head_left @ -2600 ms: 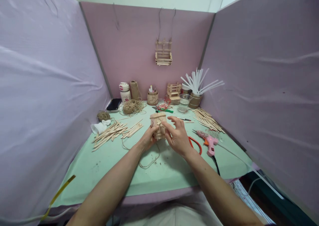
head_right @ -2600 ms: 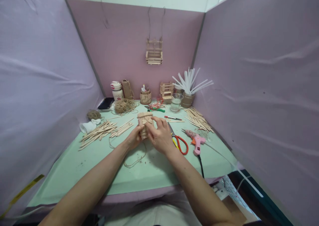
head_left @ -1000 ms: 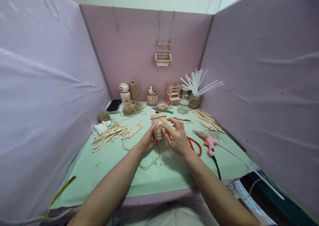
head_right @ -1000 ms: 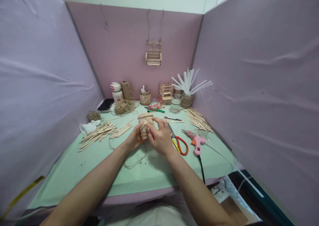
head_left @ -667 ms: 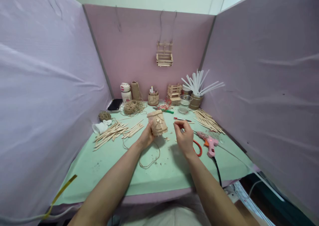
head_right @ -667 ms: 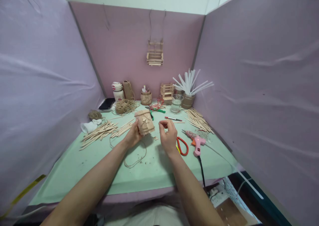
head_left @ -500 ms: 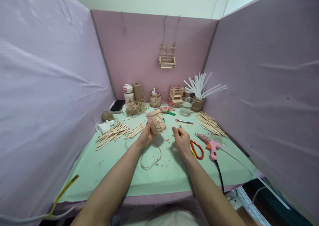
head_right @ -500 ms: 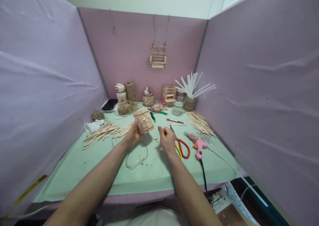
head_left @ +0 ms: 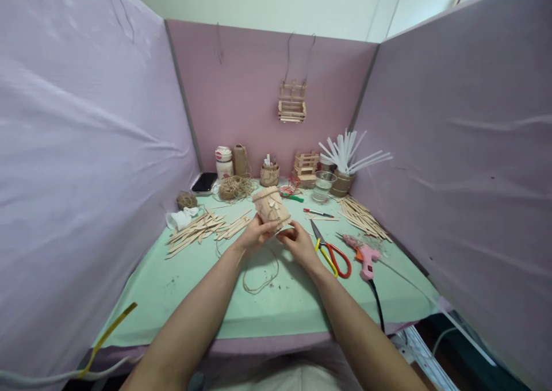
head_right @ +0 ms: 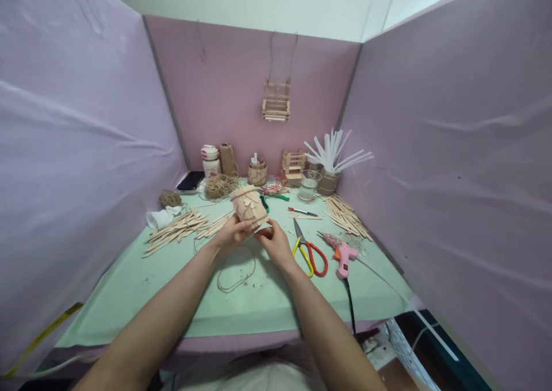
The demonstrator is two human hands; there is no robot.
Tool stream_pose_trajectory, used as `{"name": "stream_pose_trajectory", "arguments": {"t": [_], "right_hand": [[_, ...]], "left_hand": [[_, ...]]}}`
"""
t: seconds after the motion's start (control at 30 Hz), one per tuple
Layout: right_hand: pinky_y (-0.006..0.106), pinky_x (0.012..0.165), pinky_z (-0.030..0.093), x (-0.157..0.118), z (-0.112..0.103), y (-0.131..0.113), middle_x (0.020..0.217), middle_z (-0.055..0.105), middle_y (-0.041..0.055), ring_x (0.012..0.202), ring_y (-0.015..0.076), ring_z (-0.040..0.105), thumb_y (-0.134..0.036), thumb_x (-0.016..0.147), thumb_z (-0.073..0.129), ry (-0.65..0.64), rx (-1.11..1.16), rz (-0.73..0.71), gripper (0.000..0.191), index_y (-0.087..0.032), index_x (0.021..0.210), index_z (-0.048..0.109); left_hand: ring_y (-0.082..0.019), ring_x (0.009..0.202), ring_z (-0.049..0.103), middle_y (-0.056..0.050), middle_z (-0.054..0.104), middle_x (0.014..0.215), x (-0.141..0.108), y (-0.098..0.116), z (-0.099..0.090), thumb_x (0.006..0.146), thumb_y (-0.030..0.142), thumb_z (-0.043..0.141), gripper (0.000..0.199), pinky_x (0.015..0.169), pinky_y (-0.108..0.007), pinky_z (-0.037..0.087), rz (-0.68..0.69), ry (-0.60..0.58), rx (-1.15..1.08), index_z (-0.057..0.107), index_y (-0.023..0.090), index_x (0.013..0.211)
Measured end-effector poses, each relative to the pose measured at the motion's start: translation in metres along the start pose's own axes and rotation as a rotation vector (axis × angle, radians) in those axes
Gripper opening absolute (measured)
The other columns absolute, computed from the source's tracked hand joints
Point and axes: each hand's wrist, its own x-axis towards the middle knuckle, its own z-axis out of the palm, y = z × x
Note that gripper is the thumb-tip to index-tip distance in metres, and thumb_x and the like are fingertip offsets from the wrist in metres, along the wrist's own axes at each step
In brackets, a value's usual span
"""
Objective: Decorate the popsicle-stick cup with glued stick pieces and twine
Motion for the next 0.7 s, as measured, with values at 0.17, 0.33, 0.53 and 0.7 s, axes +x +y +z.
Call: {"name": "stream_pose_trajectory", "arguments": {"t": [0.17,0.33,0.53,0.7], "right_hand": [[0.031,0.066,0.048,-0.005,0.005,-0.007,0.071,0.067,0.0026,0.066,0.0171,0.060,-0.028,0.073,0.056,0.053,-0.122,0.019,0.012,-0.018,0.077,0.062],[0.031,0.070,0.048,-0.003,0.019,-0.019,0.084,0.069,0.0050,0.076,0.0177,0.062,-0.032,0.075,0.058,0.035,-0.179,-0.024,0.018,-0.019,0.085,0.063],[0.029,0.069,0.049,0.021,0.060,-0.035,0.098,0.071,0.0091,0.085,0.0192,0.065,-0.039,0.074,0.066,-0.103,-0.156,-0.055,0.038,-0.018,0.105,0.063],[0.028,0.064,0.041,0.031,0.065,-0.023,0.057,0.066,0.0050,0.059,0.0170,0.061,-0.018,0.085,0.049,-0.103,-0.566,-0.099,0.029,-0.020,0.058,0.060]], "left_hand": [[-0.025,0.116,0.059,-0.010,0.067,0.117,0.000,0.026,-0.016,0.070,0.014,0.073,0.049,0.105,-0.044,0.039,0.068,0.112,-0.091,0.057,0.017,0.117],[-0.026,0.120,0.056,-0.009,0.067,0.118,-0.008,0.058,-0.036,0.077,0.022,0.068,0.043,0.102,-0.047,0.042,0.162,0.167,-0.178,0.058,0.018,0.119],[-0.024,0.115,0.059,-0.009,0.068,0.115,-0.008,0.061,-0.040,0.078,0.023,0.067,0.035,0.100,-0.041,0.045,0.192,0.169,-0.216,0.062,0.016,0.112],[-0.023,0.119,0.056,-0.006,0.067,0.119,-0.022,0.086,-0.039,0.078,0.031,0.068,0.033,0.094,-0.035,0.048,0.458,0.247,-0.265,0.064,0.022,0.109]]}}
